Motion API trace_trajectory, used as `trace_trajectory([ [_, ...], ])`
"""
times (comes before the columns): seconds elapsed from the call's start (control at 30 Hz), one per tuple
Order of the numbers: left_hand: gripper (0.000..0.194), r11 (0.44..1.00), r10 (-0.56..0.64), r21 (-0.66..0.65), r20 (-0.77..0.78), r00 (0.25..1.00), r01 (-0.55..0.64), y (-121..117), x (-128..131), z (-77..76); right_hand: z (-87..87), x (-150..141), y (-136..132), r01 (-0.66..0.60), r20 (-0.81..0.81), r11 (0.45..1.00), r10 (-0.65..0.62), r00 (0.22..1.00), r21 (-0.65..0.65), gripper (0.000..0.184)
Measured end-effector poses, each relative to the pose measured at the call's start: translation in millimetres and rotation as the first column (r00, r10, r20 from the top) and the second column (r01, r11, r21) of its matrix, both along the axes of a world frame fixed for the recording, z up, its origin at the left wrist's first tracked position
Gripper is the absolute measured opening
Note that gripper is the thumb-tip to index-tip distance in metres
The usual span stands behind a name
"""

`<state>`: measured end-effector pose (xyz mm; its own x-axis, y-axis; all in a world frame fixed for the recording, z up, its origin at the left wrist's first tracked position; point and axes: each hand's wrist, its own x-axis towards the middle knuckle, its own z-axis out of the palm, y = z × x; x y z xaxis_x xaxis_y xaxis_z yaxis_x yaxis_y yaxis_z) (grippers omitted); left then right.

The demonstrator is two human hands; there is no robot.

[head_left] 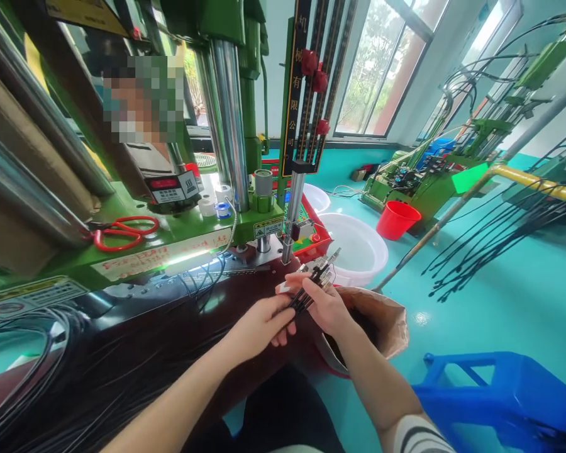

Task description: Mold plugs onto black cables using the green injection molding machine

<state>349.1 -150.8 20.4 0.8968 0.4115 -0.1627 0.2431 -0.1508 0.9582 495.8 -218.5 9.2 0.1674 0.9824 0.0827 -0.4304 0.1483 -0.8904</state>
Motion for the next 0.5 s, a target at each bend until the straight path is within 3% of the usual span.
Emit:
trace_trajectory([
  [0.17, 0.026, 0.991, 0.103, -0.093, 0.020, 0.994, -0.101, 11, 22, 5.8, -5.4, 8, 2, 0.100, -0.066, 0.995, -0.100, 0.993, -0.009, 0.032],
  [0.37, 0.024, 0.989, 0.086, -0.123, 0.037, 0.996, -0.080, 15, 19, 9.0, -3.6, 6, 6, 0.143, -0.162, 0.990, -0.140, 0.977, 0.008, 0.037],
  [0.5, 0.021, 0.967, 0.094, -0.241, 0.020, 0.995, -0.087, 18, 23, 7.8, 0.4, 6, 4, 0.159, -0.176, 0.987, -0.158, 0.972, -0.007, 0.043],
])
